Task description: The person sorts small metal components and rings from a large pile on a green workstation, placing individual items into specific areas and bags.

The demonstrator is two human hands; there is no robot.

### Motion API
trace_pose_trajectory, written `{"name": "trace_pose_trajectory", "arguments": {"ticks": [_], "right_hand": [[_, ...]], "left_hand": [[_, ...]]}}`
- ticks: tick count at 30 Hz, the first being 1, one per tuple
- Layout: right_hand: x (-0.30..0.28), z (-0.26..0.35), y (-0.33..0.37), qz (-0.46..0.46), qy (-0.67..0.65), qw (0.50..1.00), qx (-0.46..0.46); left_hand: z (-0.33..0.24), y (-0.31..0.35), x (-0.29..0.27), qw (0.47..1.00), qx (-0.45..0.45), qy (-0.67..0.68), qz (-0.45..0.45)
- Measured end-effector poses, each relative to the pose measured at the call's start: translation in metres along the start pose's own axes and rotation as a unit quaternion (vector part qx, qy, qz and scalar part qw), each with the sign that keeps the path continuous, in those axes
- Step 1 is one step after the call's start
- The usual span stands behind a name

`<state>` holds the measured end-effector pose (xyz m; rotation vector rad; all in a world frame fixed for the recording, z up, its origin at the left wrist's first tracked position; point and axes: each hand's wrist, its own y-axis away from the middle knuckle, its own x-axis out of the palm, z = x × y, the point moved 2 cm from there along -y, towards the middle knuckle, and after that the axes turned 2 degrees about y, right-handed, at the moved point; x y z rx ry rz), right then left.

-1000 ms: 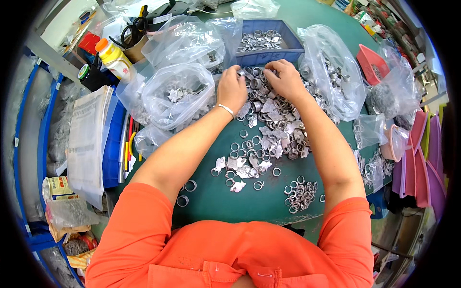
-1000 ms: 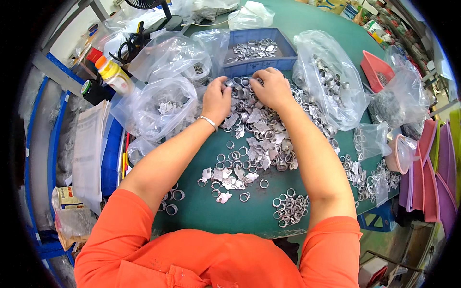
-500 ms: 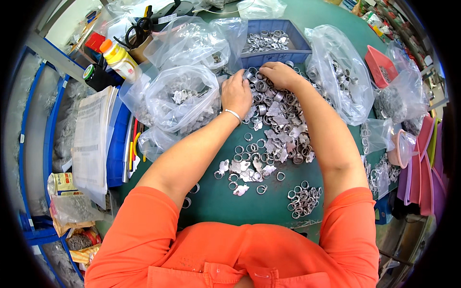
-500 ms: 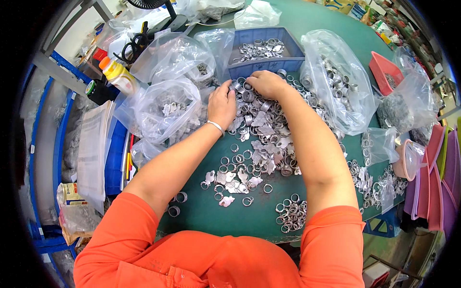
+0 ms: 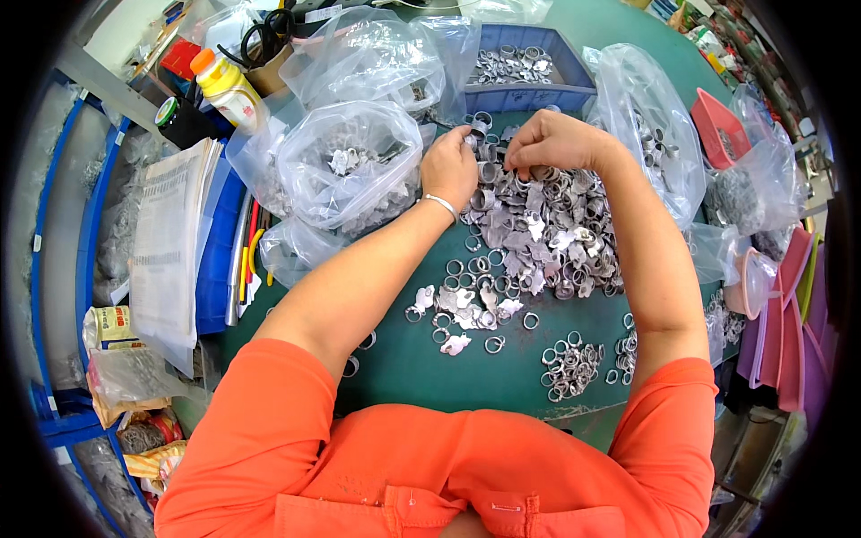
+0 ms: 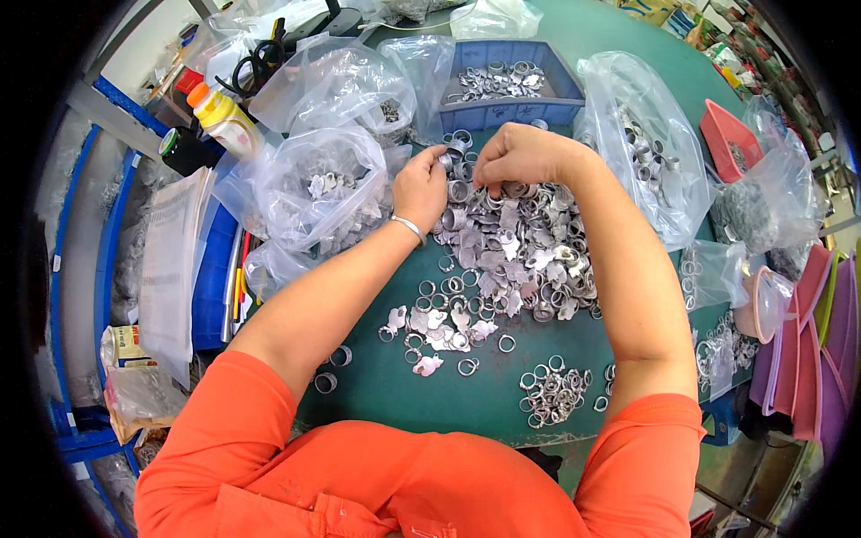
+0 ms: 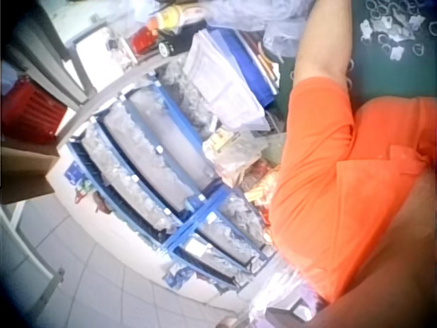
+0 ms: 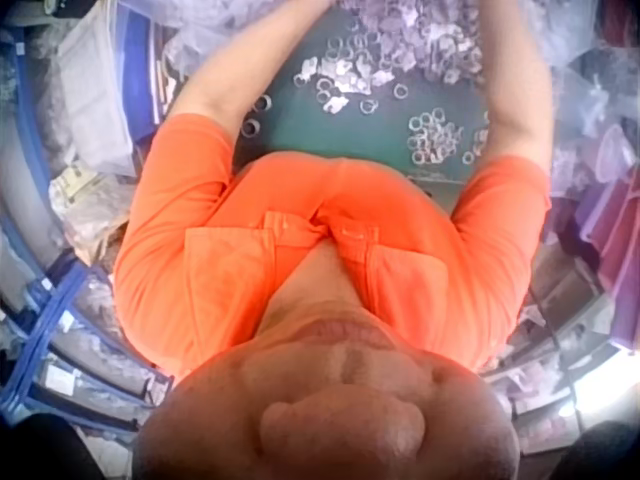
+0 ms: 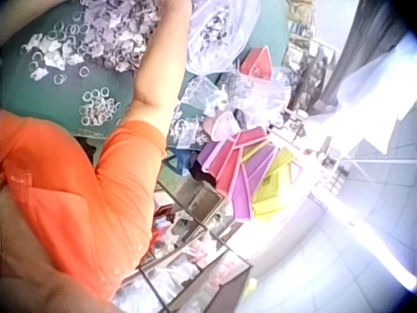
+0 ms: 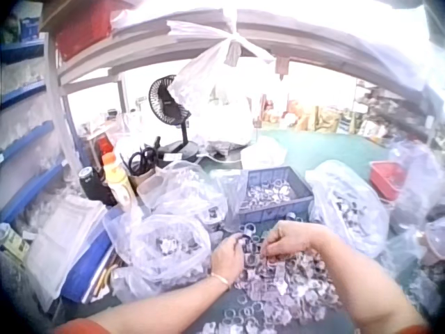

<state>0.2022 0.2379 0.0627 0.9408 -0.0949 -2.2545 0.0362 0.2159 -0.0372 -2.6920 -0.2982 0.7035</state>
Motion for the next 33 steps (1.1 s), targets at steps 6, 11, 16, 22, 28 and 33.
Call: {"name": "trace_pose_trajectory", "arguments": {"ticks": [6, 11, 16, 22, 28, 33], "right_hand": [[0.021, -0.038, -0.043, -0.142, 0.264, 0.952, -0.067], [0.019, 0.002, -0.028, -0.156, 0.146, 0.977, 0.024], [-0.027, -0.004, -0.009, -0.246, -0.155, 0.956, 0.044], [-0.043, -0.013, -0.033, -0.326, -0.119, 0.937, 0.046], [0.027, 0.006, -0.022, -0.003, -0.225, 0.974, -0.024], [0.025, 0.005, 0.003, -0.015, -0.264, 0.961, -0.078]], "left_hand": [[-0.006, 0.001, 0.001, 1.0, 0.016, -0.024, -0.002], [-0.005, 0.0, -0.013, 0.995, 0.049, -0.062, 0.063], [-0.044, 0.005, -0.027, 0.939, 0.111, -0.226, 0.232], [-0.058, 0.023, -0.039, 0.902, 0.176, -0.288, 0.27], [-0.064, 0.039, -0.047, 0.932, 0.18, -0.222, 0.222], [-0.068, 0.048, -0.051, 0.905, 0.23, -0.279, 0.224]]}}
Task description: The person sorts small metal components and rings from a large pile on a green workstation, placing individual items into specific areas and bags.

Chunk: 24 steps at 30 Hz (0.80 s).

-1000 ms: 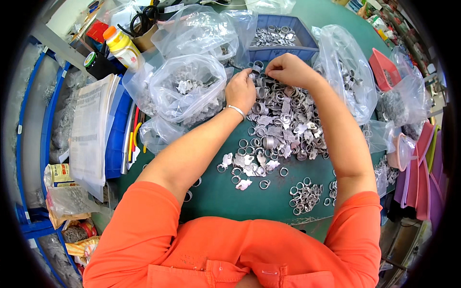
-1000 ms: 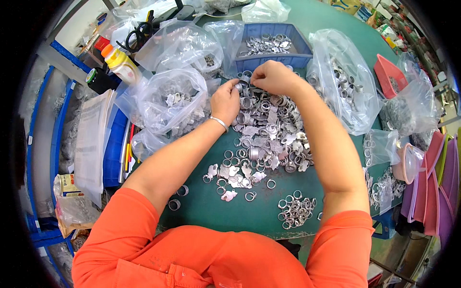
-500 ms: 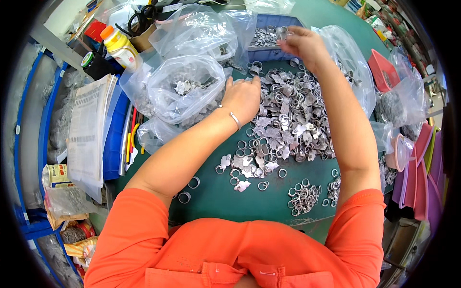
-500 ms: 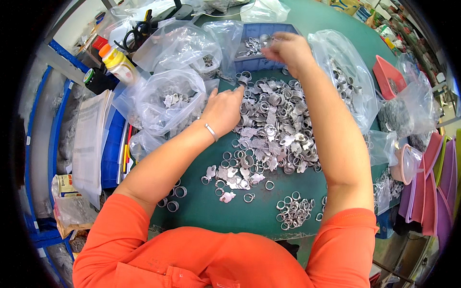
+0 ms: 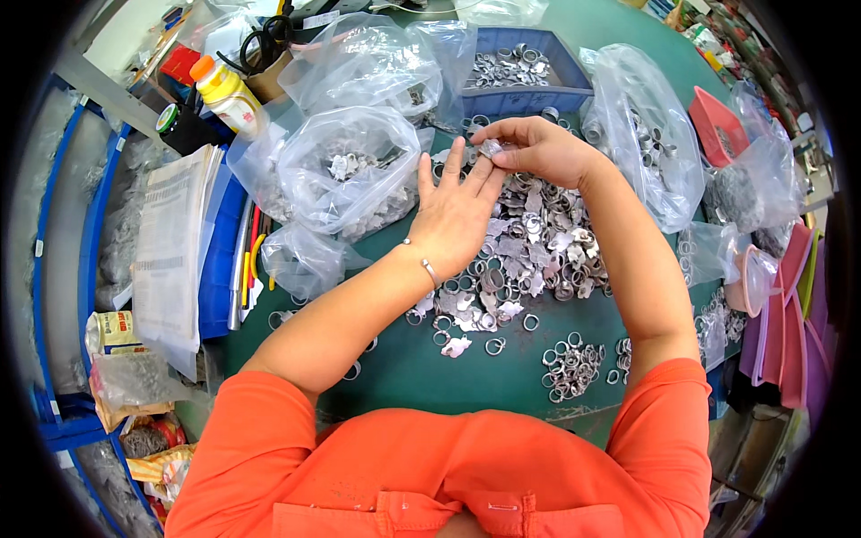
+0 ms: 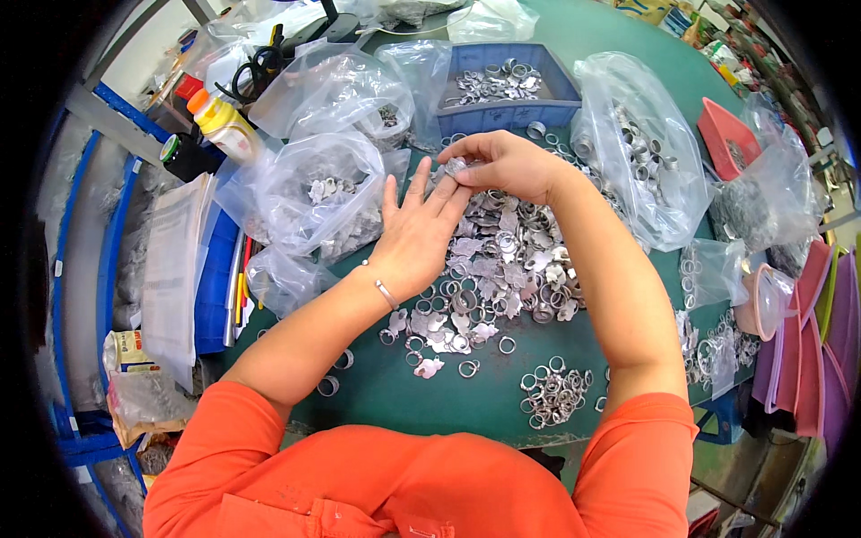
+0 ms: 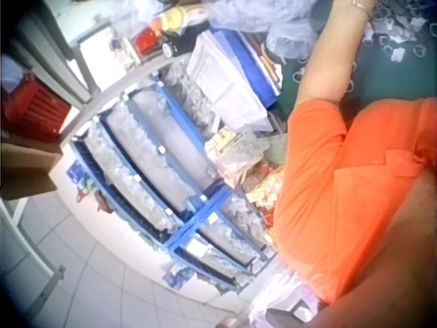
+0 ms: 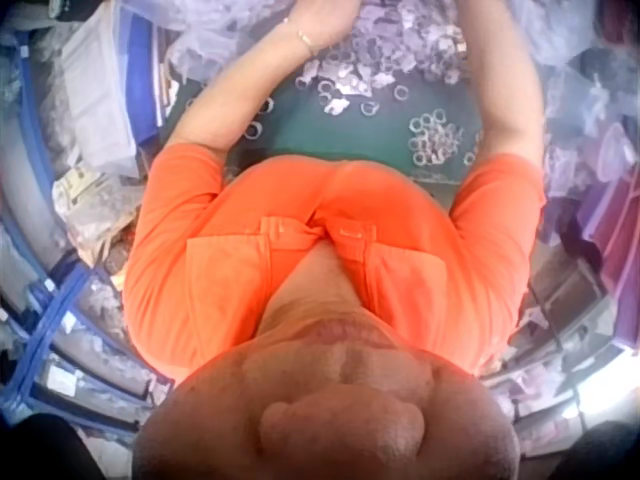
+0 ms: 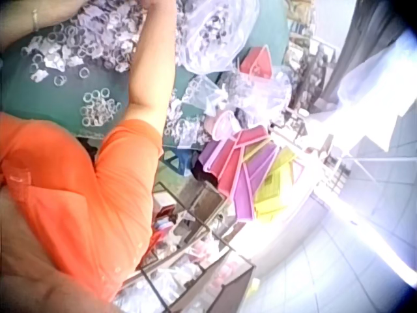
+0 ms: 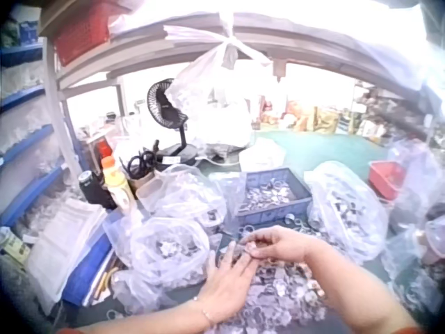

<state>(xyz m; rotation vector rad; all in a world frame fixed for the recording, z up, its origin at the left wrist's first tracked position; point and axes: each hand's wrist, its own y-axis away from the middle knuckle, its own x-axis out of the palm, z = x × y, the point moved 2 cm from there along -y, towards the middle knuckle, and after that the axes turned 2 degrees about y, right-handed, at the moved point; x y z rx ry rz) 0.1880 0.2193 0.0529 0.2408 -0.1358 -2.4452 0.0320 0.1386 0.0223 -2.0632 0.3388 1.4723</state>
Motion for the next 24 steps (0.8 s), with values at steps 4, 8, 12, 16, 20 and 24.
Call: {"name": "trace_pose_trajectory", "arguments": {"ticks": [4, 8, 12, 16, 20, 24], "right_hand": [[-0.005, -0.003, 0.014, -0.044, 0.057, 0.997, -0.027], [-0.001, -0.001, 0.031, -0.073, 0.017, 0.997, -0.002], [-0.003, -0.011, 0.046, -0.094, -0.06, 0.994, -0.01], [-0.002, -0.017, 0.059, -0.103, -0.181, 0.974, -0.092], [-0.002, -0.02, 0.071, -0.115, -0.227, 0.961, -0.111], [0.009, -0.014, 0.081, -0.111, -0.262, 0.949, -0.136]], "left_hand": [[-0.004, 0.003, -0.002, 0.997, 0.069, -0.041, 0.017], [-0.003, 0.004, -0.009, 0.988, 0.144, -0.046, 0.044], [0.007, -0.003, -0.023, 0.972, 0.219, 0.075, 0.035], [0.015, 0.0, -0.025, 0.938, 0.205, 0.28, 0.017], [0.027, 0.002, -0.013, 0.964, 0.034, 0.243, -0.099], [0.038, 0.008, 0.029, 0.981, -0.079, 0.151, -0.089]]}}
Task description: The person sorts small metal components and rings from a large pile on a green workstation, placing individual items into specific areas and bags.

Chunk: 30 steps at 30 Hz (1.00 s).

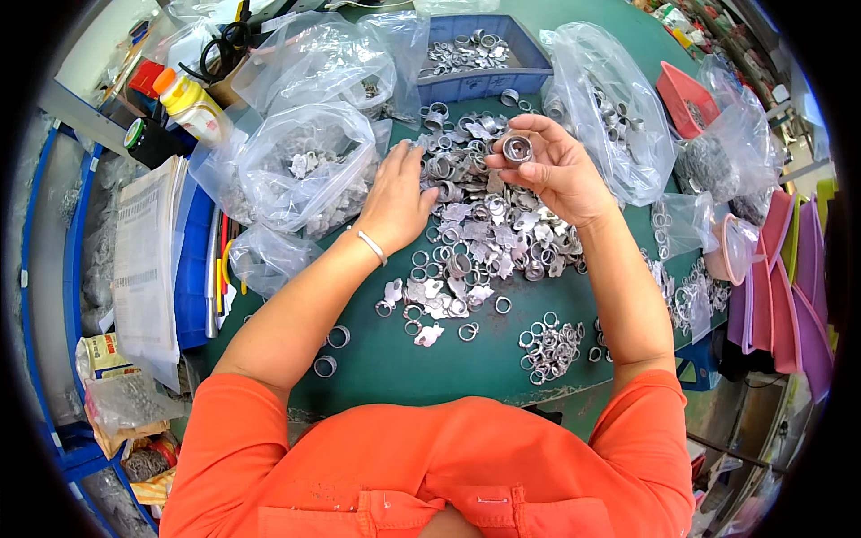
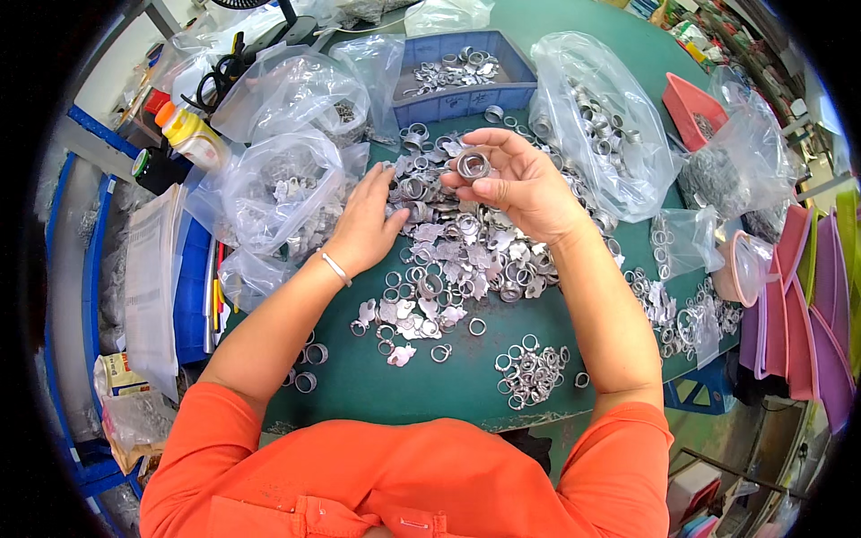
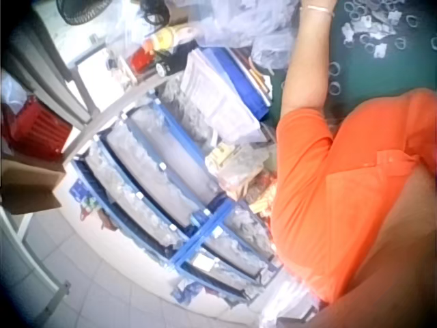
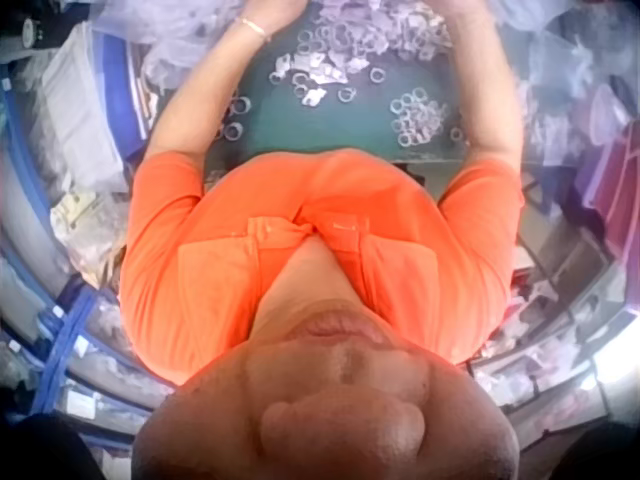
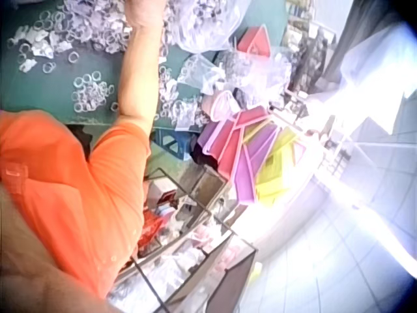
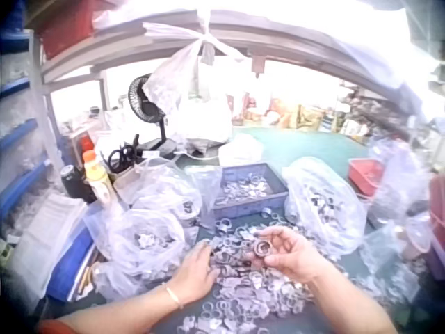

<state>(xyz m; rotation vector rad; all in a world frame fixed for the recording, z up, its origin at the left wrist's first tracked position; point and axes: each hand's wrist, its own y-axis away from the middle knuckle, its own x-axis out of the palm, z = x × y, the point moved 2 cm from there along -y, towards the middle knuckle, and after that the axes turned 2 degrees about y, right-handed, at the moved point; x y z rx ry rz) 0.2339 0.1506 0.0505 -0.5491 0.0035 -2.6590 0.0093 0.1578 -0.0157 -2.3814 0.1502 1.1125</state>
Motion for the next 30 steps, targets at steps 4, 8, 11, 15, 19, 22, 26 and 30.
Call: {"name": "trace_pose_trajectory", "arguments": {"ticks": [4, 8, 11, 15, 19, 22, 26, 30], "right_hand": [[-0.003, -0.003, 0.015, -0.004, 0.019, 1.0, 0.007], [0.001, -0.009, 0.03, -0.034, 0.122, 0.992, 0.016], [0.018, -0.015, 0.047, -0.09, 0.271, 0.958, 0.006], [0.042, -0.02, 0.075, -0.141, 0.384, 0.912, -0.02], [0.069, -0.025, 0.095, -0.107, 0.588, 0.798, -0.079], [0.086, -0.038, 0.099, -0.102, 0.532, 0.828, -0.147], [0.091, -0.046, 0.108, -0.205, 0.349, 0.913, -0.056], [0.089, -0.05, 0.114, -0.155, 0.315, 0.936, -0.027]], "left_hand": [[-0.012, -0.002, 0.005, 0.999, -0.012, 0.023, 0.029], [-0.03, 0.011, 0.0, 0.997, 0.012, 0.081, -0.002], [-0.054, 0.029, -0.003, 0.987, 0.107, 0.12, 0.019], [-0.075, 0.048, -0.011, 0.988, 0.12, 0.098, 0.016], [-0.08, 0.06, -0.021, 0.975, 0.042, 0.215, 0.022], [-0.091, 0.067, -0.024, 0.914, -0.108, 0.362, 0.147], [-0.077, 0.081, -0.02, 0.765, -0.195, 0.599, 0.132], [-0.08, 0.089, -0.031, 0.704, -0.17, 0.678, 0.124]]}}
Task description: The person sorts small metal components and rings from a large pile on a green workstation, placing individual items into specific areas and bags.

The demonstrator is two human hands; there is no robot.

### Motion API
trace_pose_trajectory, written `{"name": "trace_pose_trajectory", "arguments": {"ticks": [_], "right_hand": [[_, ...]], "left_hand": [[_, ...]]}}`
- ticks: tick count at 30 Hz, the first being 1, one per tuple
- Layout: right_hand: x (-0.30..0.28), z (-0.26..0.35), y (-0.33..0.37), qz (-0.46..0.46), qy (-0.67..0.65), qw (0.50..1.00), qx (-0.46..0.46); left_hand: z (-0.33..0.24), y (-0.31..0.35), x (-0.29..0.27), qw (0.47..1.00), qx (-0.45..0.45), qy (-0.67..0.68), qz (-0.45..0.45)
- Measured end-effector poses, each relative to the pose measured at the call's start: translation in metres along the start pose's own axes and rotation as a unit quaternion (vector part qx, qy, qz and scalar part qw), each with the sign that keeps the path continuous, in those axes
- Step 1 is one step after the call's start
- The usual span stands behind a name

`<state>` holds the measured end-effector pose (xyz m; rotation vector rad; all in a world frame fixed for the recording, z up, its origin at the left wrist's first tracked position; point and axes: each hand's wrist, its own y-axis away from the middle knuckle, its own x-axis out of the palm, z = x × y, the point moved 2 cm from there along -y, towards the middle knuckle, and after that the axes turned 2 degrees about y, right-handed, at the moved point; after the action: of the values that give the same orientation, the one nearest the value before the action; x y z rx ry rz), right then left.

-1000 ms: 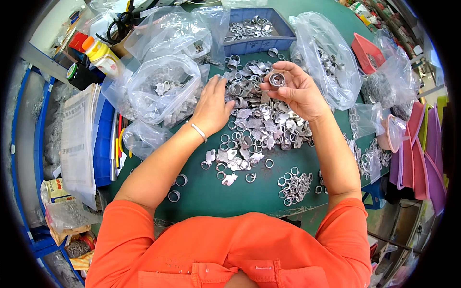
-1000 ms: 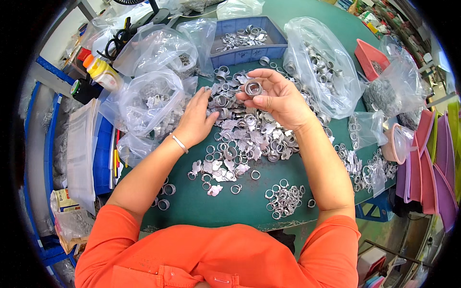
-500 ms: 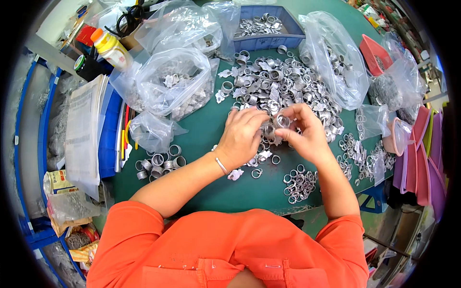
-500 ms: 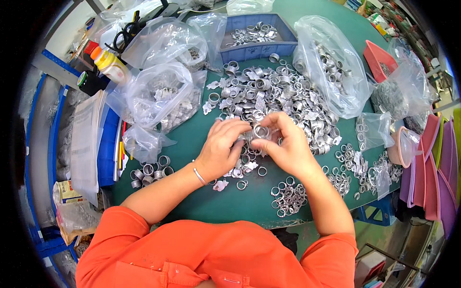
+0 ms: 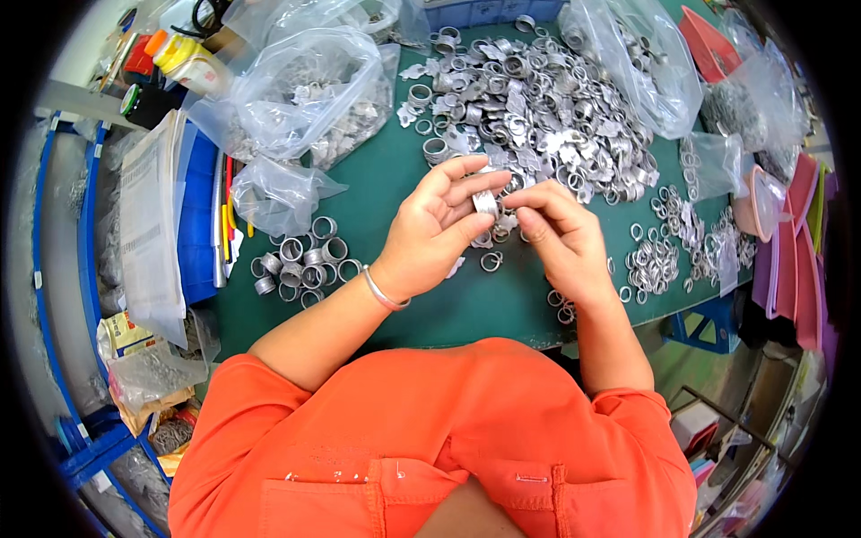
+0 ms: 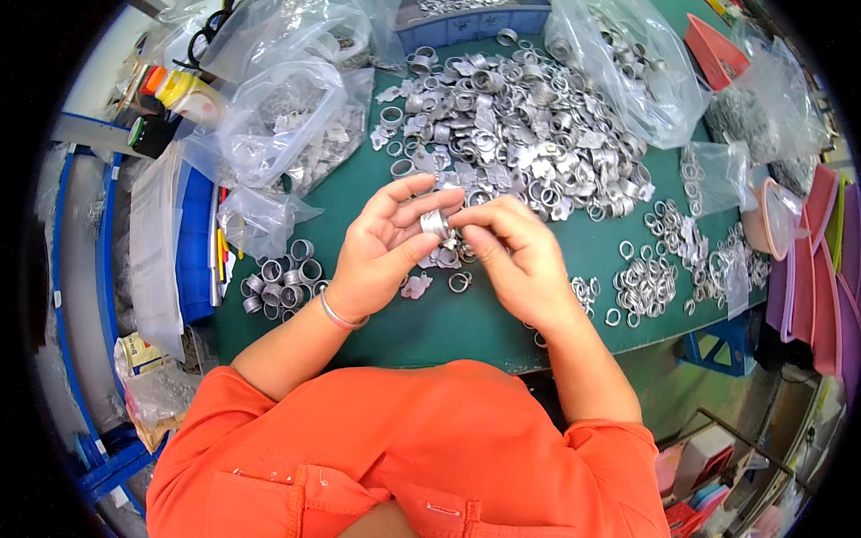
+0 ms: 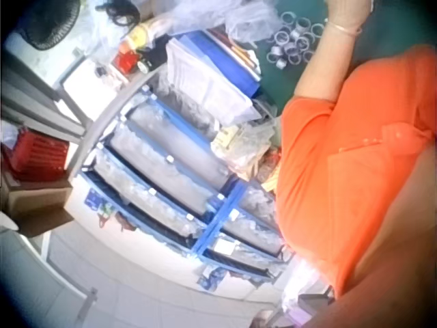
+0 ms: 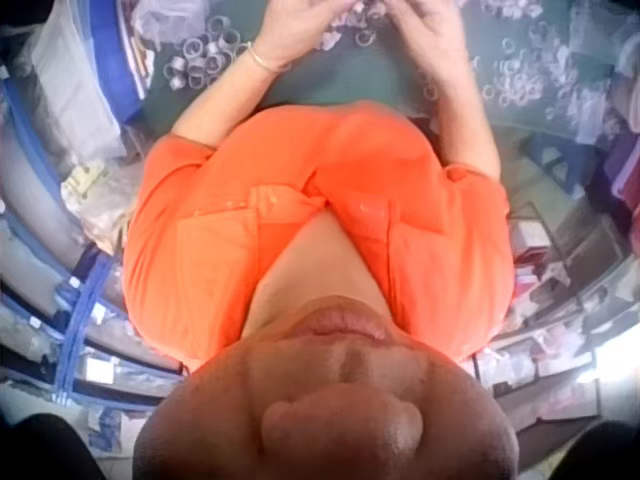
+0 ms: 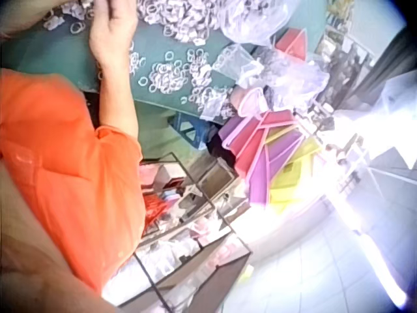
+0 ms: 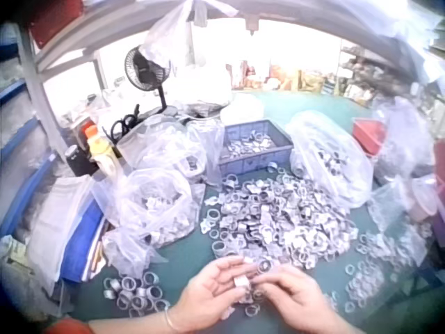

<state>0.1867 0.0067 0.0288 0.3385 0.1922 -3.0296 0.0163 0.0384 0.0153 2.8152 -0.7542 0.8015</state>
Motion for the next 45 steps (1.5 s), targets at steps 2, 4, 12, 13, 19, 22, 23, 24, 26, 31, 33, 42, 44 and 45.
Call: {"name": "trace_pose_trajectory", "arguments": {"ticks": [2, 4, 12, 13, 19, 22, 23, 24, 26, 31, 33, 42, 44, 45], "right_hand": [[0.003, 0.004, 0.003, 0.06, 0.003, 0.998, -0.006], [0.006, -0.007, 0.011, 0.084, -0.175, 0.977, 0.091], [0.003, -0.005, 0.025, 0.11, -0.072, 0.991, 0.032], [0.003, -0.002, 0.025, 0.107, -0.064, 0.992, 0.029], [-0.017, 0.0, 0.034, 0.03, -0.22, 0.975, 0.017], [-0.032, -0.009, 0.029, -0.049, -0.145, 0.988, 0.035], [-0.037, -0.012, 0.019, -0.072, -0.067, 0.995, 0.034], [-0.039, -0.013, 0.009, -0.093, 0.011, 0.995, 0.033], [-0.035, -0.014, -0.01, -0.153, 0.181, 0.971, 0.002], [-0.004, -0.005, -0.014, -0.033, -0.105, 0.988, 0.113], [0.013, 0.001, -0.01, 0.007, -0.183, 0.975, 0.13], [0.025, -0.008, -0.003, 0.035, -0.495, 0.832, 0.25], [0.021, -0.015, 0.0, 0.048, -0.547, 0.794, 0.262], [0.021, -0.014, 0.001, 0.04, -0.562, 0.78, 0.273]], "left_hand": [[0.001, 0.005, 0.007, 1.0, 0.015, 0.003, 0.023], [0.001, 0.008, 0.009, 0.997, 0.018, -0.048, 0.052], [-0.014, 0.015, -0.001, 0.935, 0.008, -0.33, 0.128], [-0.01, 0.017, -0.002, 0.952, -0.017, -0.279, 0.124], [-0.024, 0.021, -0.031, 0.985, -0.084, -0.152, -0.021], [-0.031, 0.028, -0.051, 0.993, -0.092, -0.061, -0.047], [-0.028, 0.022, -0.039, 0.995, -0.097, 0.005, -0.038], [-0.026, 0.017, -0.029, 0.992, -0.101, 0.071, -0.031], [-0.021, 0.015, -0.019, 0.989, -0.107, 0.102, -0.008], [-0.019, 0.018, -0.018, 0.999, -0.015, -0.005, -0.028], [-0.018, 0.019, -0.017, 0.992, 0.022, -0.123, -0.026], [-0.015, 0.016, -0.013, 0.942, 0.159, -0.287, -0.074], [-0.012, 0.016, -0.019, 0.957, 0.138, -0.242, -0.082], [-0.012, 0.018, -0.02, 0.959, 0.124, -0.24, -0.082]]}}
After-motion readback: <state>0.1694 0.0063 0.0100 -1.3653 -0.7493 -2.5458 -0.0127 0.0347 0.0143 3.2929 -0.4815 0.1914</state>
